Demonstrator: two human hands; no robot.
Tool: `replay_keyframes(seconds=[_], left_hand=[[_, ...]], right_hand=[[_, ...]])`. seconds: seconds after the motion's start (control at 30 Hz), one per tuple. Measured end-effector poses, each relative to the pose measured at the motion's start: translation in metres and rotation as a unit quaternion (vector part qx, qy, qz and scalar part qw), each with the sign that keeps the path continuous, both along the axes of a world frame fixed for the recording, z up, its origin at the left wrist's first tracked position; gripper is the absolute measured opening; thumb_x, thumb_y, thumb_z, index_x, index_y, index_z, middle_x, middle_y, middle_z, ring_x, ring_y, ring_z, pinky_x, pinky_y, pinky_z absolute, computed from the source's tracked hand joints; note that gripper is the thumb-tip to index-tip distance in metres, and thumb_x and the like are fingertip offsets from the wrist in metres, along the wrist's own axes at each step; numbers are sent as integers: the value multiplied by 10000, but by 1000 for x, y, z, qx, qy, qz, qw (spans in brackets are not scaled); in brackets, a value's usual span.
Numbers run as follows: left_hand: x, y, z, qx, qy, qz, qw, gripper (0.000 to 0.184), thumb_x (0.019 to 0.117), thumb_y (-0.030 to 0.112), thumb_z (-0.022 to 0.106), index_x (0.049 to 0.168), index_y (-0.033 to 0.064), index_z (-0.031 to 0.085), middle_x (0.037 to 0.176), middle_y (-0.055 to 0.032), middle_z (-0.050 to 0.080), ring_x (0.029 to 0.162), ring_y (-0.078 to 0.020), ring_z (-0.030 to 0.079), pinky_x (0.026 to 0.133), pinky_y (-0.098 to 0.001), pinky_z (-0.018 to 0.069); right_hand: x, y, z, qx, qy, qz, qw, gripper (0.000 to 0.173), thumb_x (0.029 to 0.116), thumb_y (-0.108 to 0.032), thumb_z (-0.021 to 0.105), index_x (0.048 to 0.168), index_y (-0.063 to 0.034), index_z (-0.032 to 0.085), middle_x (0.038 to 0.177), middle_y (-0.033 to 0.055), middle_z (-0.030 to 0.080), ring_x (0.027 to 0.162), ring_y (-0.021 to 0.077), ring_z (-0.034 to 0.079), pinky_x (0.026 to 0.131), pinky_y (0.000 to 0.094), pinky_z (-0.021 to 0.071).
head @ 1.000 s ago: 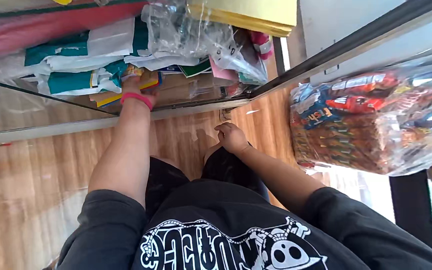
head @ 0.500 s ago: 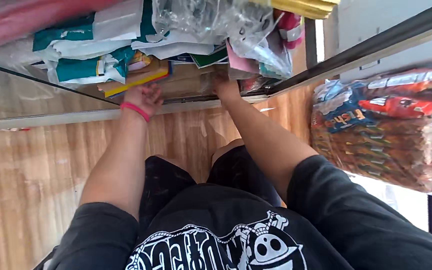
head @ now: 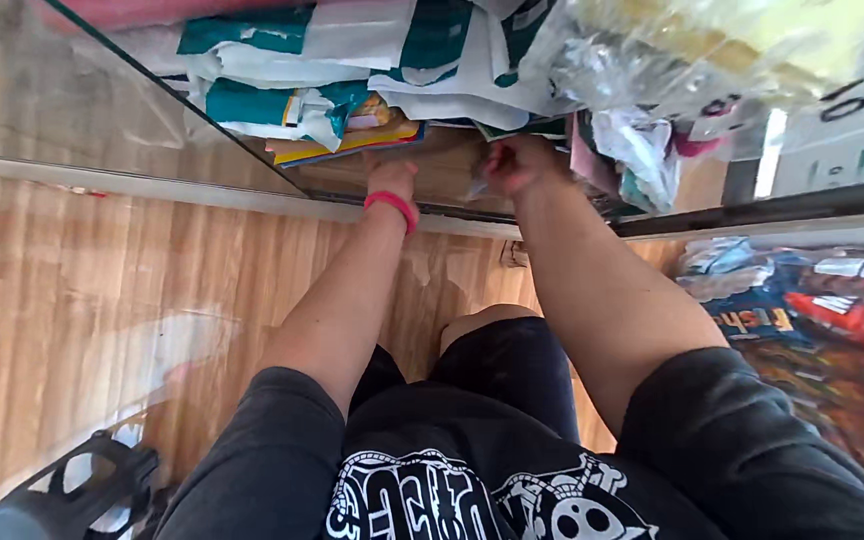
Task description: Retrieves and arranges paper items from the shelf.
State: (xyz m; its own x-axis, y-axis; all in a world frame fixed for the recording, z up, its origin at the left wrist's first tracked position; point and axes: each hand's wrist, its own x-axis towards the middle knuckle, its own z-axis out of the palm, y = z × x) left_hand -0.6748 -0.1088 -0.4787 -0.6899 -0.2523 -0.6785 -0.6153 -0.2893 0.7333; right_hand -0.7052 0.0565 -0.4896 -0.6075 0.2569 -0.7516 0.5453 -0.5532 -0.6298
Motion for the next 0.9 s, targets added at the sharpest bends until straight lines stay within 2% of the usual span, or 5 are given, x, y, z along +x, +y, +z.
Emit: replay_keyframes(seconds=[0.37,0.53,0.73,0.8,0.9], left_hand=[[-2,11,6,107,9,88,990,900,950,-54,520,1651,218,25,1653,-159,247,1468,-352,369,1082,-559,461],[-1,16,-7,115,-1,129,985,843,941,-47,514,1631,209,104,1481,-191,410,1249,-328,522,971,-530,500],[4,17,-15,70,-51,96,992,794,989,30,523,1635,220,102,1561,-192,366,1325,-352,508,990,-510,521],[6,16,-18,62,-52,87,993,768,1012,64,515,1636,233,100,1566,-192,368,1315,-354,523,982,-506,528],[5,17,-23,70,-40,122,989,699,1001,78,506,1608,211,186,1492,-195,436,1234,-341,567,931,-508,541]], right_hand=[[3,-4,5,-51,4,-32,998,112,1018,-20,464,1010,-132,470,760,-3,480,575,69,476,537,200,462],[0,5,4,-58,-27,-12,998,64,1048,-71,448,1048,-88,509,797,24,533,608,87,535,569,217,501],[-1,47,-3,132,-16,288,948,310,1095,-130,409,1373,-43,515,1146,67,605,867,103,578,759,266,497],[3,57,-16,221,-6,334,916,322,1110,-211,431,1370,-54,537,1117,75,598,800,102,546,677,261,474],[11,64,-10,283,-6,373,883,336,1108,-221,432,1379,-89,580,1232,98,621,917,146,588,778,329,497]])
